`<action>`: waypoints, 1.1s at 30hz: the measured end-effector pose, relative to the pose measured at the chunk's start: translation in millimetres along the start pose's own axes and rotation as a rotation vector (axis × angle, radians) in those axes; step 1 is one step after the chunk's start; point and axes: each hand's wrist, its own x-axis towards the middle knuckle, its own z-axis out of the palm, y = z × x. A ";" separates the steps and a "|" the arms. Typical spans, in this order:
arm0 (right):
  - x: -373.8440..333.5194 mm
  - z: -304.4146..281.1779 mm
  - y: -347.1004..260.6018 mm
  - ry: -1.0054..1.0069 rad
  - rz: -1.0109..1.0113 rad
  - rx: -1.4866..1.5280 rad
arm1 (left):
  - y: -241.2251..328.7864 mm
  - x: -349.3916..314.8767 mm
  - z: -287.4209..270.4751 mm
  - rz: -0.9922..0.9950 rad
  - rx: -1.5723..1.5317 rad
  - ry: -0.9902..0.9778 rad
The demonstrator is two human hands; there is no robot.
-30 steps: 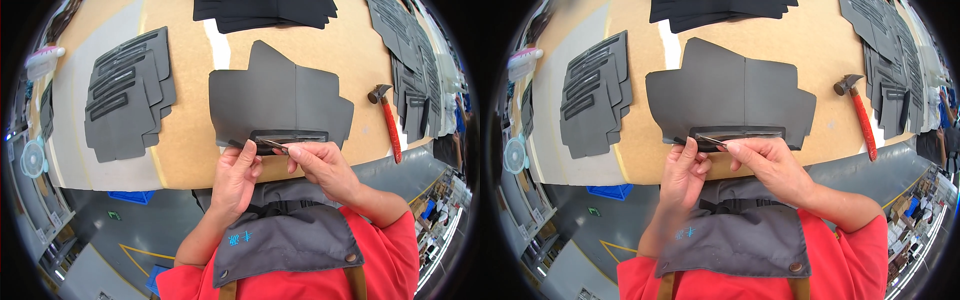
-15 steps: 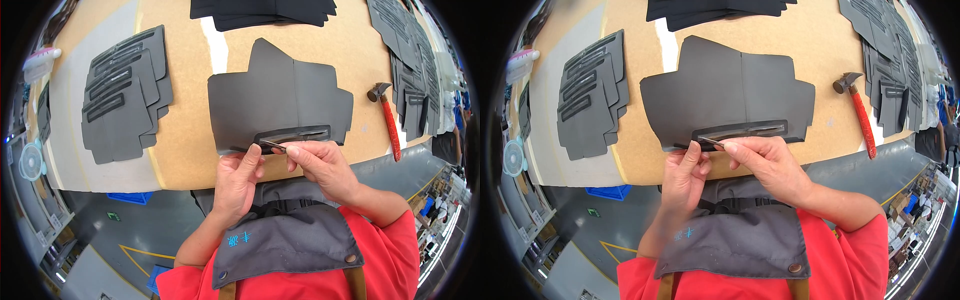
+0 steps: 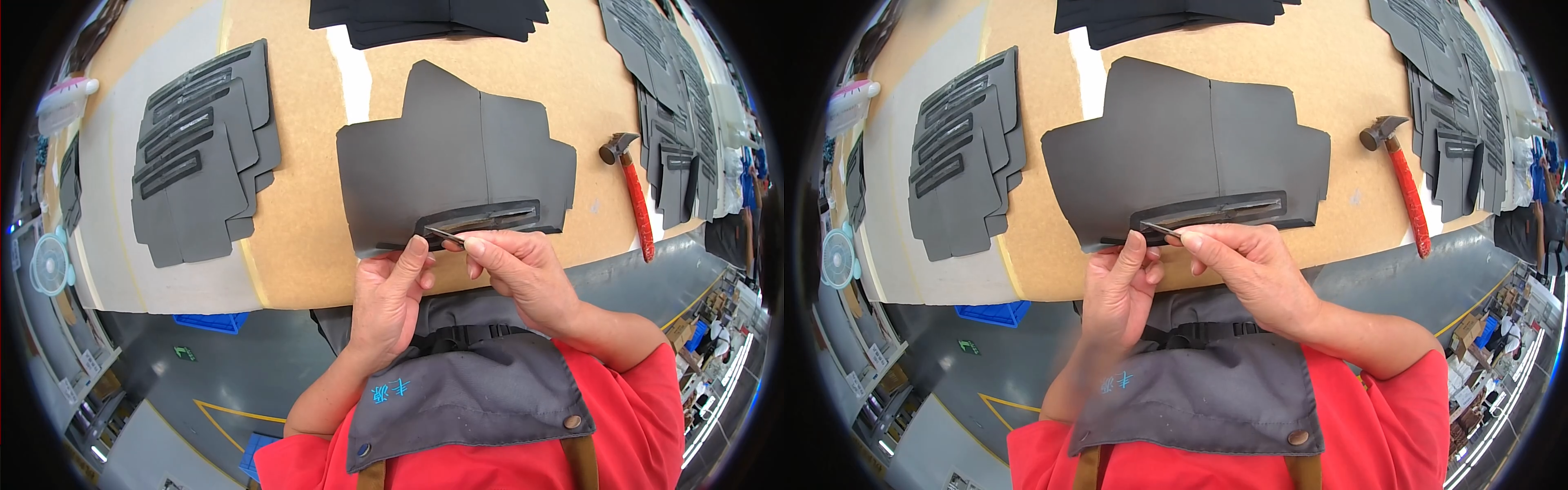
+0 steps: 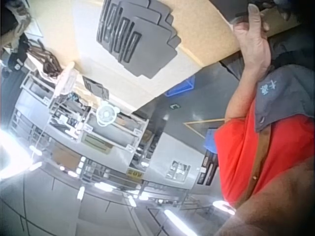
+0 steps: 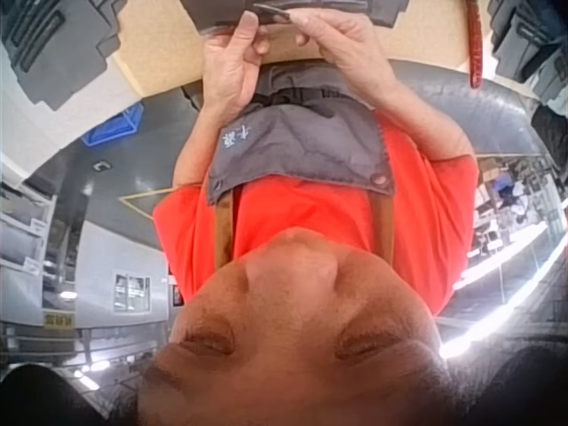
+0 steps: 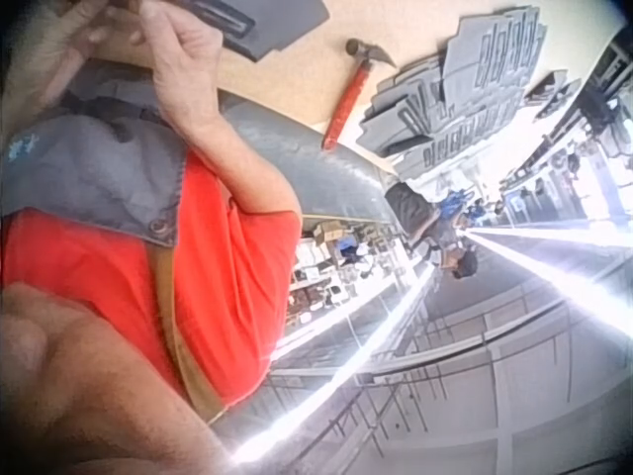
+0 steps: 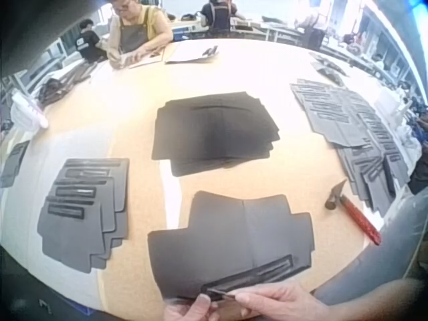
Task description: Manually assembling and reinforcing leather components by inserting strips and using a hammer.
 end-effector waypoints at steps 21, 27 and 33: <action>3.5 -12.6 10.8 -0.218 -0.514 -0.670 | 90.5 141.4 84.3 0.577 1.358 -0.313; 90.0 -39.3 -40.8 0.225 -0.948 -1.060 | 104.2 88.7 24.4 0.682 1.396 0.035; 116.4 -48.0 -56.1 0.043 -0.579 -1.295 | 78.6 73.5 -16.3 0.952 1.629 0.072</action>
